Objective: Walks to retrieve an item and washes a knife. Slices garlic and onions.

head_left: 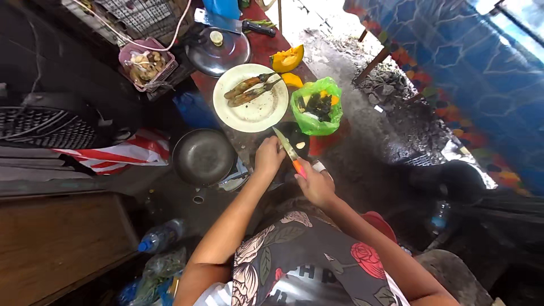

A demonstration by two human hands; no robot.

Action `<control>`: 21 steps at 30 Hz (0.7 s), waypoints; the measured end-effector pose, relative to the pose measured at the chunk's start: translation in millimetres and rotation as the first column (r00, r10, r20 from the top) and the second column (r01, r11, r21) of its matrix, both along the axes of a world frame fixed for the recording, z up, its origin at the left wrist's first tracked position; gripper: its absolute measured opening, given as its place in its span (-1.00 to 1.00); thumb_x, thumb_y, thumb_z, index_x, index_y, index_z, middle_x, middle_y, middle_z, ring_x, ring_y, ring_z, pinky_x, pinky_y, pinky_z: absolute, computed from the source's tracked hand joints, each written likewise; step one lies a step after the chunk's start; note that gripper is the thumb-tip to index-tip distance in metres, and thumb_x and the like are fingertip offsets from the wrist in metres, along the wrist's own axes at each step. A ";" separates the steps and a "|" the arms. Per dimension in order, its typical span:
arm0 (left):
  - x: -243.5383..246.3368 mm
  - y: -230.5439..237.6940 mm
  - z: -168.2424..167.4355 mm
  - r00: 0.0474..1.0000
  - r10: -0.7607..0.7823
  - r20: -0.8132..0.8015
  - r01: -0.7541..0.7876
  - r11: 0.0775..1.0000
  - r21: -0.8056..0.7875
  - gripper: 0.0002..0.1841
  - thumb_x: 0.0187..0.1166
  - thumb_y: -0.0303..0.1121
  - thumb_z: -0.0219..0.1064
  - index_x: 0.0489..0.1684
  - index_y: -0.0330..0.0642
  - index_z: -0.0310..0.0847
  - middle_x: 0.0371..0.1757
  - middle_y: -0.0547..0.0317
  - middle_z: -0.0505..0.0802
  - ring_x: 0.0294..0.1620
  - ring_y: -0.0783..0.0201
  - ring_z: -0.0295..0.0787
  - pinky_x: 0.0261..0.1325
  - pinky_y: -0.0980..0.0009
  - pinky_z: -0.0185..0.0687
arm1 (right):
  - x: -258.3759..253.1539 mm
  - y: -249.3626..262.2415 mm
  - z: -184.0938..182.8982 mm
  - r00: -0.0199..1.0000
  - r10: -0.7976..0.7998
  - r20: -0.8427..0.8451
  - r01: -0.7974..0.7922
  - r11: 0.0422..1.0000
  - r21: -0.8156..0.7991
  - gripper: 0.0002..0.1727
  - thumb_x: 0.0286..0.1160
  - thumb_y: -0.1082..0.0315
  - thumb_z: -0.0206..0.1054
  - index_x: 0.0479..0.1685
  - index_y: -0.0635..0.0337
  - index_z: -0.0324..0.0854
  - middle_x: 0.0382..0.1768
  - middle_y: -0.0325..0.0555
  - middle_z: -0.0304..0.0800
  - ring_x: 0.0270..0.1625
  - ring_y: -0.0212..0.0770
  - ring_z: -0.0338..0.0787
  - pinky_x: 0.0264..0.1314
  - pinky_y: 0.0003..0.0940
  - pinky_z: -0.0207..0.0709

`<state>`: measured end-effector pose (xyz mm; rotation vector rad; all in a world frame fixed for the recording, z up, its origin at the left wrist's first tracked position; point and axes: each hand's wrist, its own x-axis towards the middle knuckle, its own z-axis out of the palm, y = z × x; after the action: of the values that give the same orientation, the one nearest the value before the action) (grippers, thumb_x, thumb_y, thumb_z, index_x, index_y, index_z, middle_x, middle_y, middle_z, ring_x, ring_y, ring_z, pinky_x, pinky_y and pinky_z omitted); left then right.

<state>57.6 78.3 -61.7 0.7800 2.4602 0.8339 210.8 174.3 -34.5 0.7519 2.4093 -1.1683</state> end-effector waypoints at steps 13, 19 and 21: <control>-16.9 -52.3 25.7 0.999 -0.015 0.051 0.018 0.997 -0.069 -0.87 0.58 -0.43 0.46 -0.06 -0.26 0.83 0.01 -0.18 0.88 0.09 -0.19 0.83 0.23 -0.27 0.63 | 18.2 -15.3 -24.9 0.968 0.157 -0.197 -0.114 0.970 0.215 -0.40 0.80 0.08 0.04 0.77 0.08 0.35 0.13 0.33 0.79 -0.02 0.28 0.88 -0.02 0.22 0.72; -32.5 -22.0 66.5 0.919 0.192 -0.344 -0.089 0.952 0.292 -0.75 0.73 -0.37 0.24 0.10 -0.36 0.76 0.00 -0.22 0.81 -0.08 -0.03 0.82 0.07 0.08 0.75 | 4.5 -19.6 -11.6 0.955 0.262 0.136 -0.291 0.914 0.282 -0.38 0.86 0.06 -0.09 0.89 -0.16 0.15 0.29 0.38 0.68 0.07 0.32 0.85 0.08 0.20 0.69; -29.6 9.6 65.0 0.805 0.260 -0.534 0.072 0.850 0.522 -0.82 0.65 -0.46 0.32 -0.01 -0.38 0.80 -0.11 -0.19 0.84 -0.17 0.06 0.84 -0.04 0.24 0.80 | 0.2 -17.8 -9.7 0.945 0.274 0.181 -0.316 0.908 0.275 -0.39 0.88 0.05 -0.10 0.90 -0.18 0.11 0.32 0.39 0.65 0.09 0.33 0.84 0.10 0.20 0.69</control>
<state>28.0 87.9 3.4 1.2729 2.8521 1.5437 211.0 156.5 -44.2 0.5047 2.5001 -0.6177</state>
